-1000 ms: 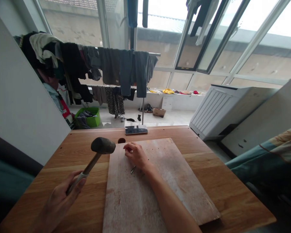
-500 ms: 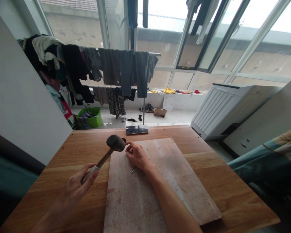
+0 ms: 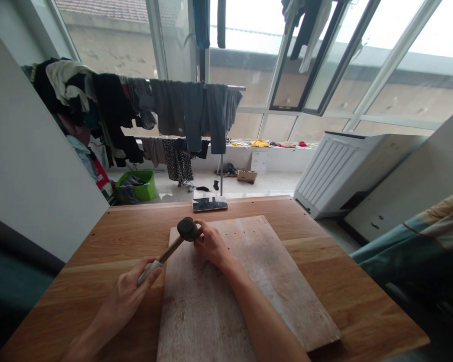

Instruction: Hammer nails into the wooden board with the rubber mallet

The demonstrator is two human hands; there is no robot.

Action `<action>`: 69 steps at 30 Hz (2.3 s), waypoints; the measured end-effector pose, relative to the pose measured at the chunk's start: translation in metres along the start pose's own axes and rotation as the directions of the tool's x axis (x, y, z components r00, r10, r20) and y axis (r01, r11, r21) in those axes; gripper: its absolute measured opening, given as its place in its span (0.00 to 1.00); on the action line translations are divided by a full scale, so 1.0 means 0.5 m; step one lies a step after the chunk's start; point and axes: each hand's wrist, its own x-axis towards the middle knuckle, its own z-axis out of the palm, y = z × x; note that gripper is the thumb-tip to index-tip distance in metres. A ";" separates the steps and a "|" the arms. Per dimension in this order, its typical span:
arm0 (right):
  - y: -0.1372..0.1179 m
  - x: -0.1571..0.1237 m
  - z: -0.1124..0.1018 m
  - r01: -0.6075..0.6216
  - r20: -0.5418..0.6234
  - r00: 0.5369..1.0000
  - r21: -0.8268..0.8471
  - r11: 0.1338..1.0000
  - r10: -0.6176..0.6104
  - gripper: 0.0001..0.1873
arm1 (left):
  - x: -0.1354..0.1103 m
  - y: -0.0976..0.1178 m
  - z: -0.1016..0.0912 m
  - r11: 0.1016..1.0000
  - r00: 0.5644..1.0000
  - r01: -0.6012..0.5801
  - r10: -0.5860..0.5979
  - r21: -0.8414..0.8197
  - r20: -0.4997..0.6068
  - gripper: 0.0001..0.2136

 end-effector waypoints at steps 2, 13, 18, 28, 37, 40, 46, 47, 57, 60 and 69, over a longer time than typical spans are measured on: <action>-0.001 0.001 0.002 -0.012 0.000 1.000 -0.010 1.000 0.012 0.30 | 0.002 0.002 -0.001 1.000 1.000 -0.002 0.002 0.017 -0.002 0.18; -0.041 -0.029 -0.098 0.153 0.257 0.962 -0.218 0.964 -0.094 0.13 | -0.006 0.005 -0.003 1.000 0.999 0.006 -0.006 -0.017 -0.054 0.19; -0.105 -0.040 -0.101 0.371 0.581 0.813 -0.454 0.810 -0.047 0.12 | 0.001 -0.011 -0.003 0.999 0.990 0.018 -0.024 -0.046 -0.140 0.21; -0.100 -0.029 -0.098 0.464 0.663 0.747 -0.470 0.751 -0.046 0.11 | 0.000 -0.012 -0.011 0.994 0.991 0.026 -0.040 -0.108 -0.127 0.23; -0.086 -0.036 -0.111 0.375 0.584 0.803 -0.339 0.863 -0.120 0.11 | -0.001 -0.020 -0.006 0.992 0.994 0.028 -0.040 -0.120 -0.102 0.23; -0.065 -0.023 -0.121 0.272 0.416 0.892 -0.176 0.946 -0.179 0.12 | -0.002 -0.016 -0.007 0.992 0.994 0.022 -0.036 -0.125 -0.107 0.23; 0.008 -0.001 -0.109 0.103 0.147 0.986 -0.123 0.987 -0.085 0.13 | -0.004 -0.020 -0.005 0.993 0.996 0.018 -0.028 -0.120 -0.086 0.23; 0.012 -0.001 -0.108 0.112 0.157 0.984 -0.159 0.981 -0.087 0.14 | -0.004 -0.021 -0.004 0.992 0.996 0.020 -0.030 -0.122 -0.082 0.23; -0.030 0.015 -0.108 0.208 0.372 0.927 -0.398 0.894 -0.050 0.15 | 0.000 -0.022 -0.006 0.990 0.996 0.026 -0.037 -0.136 -0.078 0.24; -0.046 0.024 -0.106 0.232 0.391 0.919 -0.413 0.881 -0.058 0.15 | -0.002 -0.016 -0.009 0.990 0.995 0.031 -0.044 -0.138 -0.090 0.24; -0.013 0.022 -0.073 0.138 0.257 0.963 -0.217 0.966 -0.080 0.20 | -0.005 -0.020 -0.009 0.987 0.997 0.021 -0.033 -0.162 -0.073 0.24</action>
